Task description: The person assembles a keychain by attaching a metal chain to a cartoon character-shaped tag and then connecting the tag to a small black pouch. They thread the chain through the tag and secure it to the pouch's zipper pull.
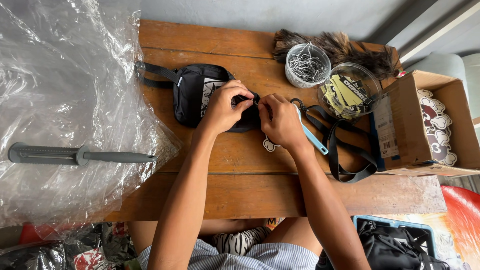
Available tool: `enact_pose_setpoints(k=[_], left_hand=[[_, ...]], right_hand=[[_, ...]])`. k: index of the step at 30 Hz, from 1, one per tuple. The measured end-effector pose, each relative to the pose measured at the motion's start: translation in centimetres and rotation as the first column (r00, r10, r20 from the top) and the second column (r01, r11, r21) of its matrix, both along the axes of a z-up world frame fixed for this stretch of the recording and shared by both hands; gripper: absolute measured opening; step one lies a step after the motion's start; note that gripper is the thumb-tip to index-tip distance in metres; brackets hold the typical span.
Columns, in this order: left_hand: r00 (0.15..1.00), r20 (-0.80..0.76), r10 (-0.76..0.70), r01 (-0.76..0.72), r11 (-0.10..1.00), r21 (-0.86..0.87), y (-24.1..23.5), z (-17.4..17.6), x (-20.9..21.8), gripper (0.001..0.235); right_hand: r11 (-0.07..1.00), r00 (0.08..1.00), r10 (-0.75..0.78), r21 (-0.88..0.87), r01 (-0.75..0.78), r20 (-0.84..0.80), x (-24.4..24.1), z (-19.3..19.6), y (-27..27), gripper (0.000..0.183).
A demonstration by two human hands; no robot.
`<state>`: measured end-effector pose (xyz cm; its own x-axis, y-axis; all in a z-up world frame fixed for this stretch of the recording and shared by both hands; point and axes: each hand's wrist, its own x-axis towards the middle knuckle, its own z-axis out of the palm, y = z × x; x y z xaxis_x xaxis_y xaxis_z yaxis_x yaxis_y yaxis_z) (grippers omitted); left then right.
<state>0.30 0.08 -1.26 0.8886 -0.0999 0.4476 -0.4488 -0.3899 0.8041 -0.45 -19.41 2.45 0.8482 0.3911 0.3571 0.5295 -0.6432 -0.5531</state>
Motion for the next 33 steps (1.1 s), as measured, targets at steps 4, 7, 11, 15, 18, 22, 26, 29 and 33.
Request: enact_pose_setpoints(k=[4, 7, 11, 15, 18, 22, 26, 29, 33], left_hand=[[1.0, -0.007, 0.006, -0.006, 1.0, -0.002, 0.0, -0.2, 0.0, 0.007], [1.0, -0.012, 0.009, -0.009, 1.0, 0.003, 0.0, 0.2, -0.2, 0.009], [1.0, -0.001, 0.002, -0.002, 1.0, 0.007, 0.0, 0.2, -0.2, 0.009], [1.0, 0.017, -0.008, 0.008, 1.0, 0.013, 0.1, 0.5, -0.3, 0.009], [1.0, 0.012, -0.006, 0.006, 1.0, 0.008, 0.1, 0.6, -0.4, 0.009], [1.0, 0.01, -0.018, 0.018, 1.0, 0.0, 0.2, 0.4, -0.4, 0.009], [1.0, 0.009, -0.008, 0.008, 1.0, 0.004, 0.2, 0.9, -0.5, 0.008], [1.0, 0.004, -0.009, 0.009, 1.0, 0.002, 0.1, 0.8, -0.5, 0.009], [1.0, 0.009, -0.012, 0.012, 1.0, -0.002, 0.1, 1.0, -0.7, 0.009]], right_hand=[[1.0, 1.0, 0.013, -0.005, -0.013, 0.003, -0.1, 0.0, 0.2, 0.011], [1.0, 1.0, 0.024, 0.0, -0.024, 0.003, 0.3, -0.1, 0.1, 0.012], [0.998, 0.998, 0.056, -0.037, -0.055, 0.03, 0.6, -0.3, 0.0, 0.01], [0.998, 0.998, 0.058, -0.033, -0.057, 0.038, 0.9, -0.7, -0.2, 0.01], [0.998, 0.998, 0.061, 0.001, -0.061, 0.032, 0.9, -0.5, -0.4, 0.009], [0.999, 0.999, 0.046, 0.003, -0.047, 0.027, 0.4, 0.1, -0.4, 0.009], [0.999, 0.998, 0.05, 0.018, -0.051, 0.044, 0.4, 0.3, -0.4, 0.008], [0.999, 0.997, 0.034, -0.017, -0.033, 0.072, 0.3, 0.1, -0.3, 0.008], [0.994, 0.992, 0.043, -0.105, -0.03, 0.122, 0.3, -0.1, -0.3, 0.012]])
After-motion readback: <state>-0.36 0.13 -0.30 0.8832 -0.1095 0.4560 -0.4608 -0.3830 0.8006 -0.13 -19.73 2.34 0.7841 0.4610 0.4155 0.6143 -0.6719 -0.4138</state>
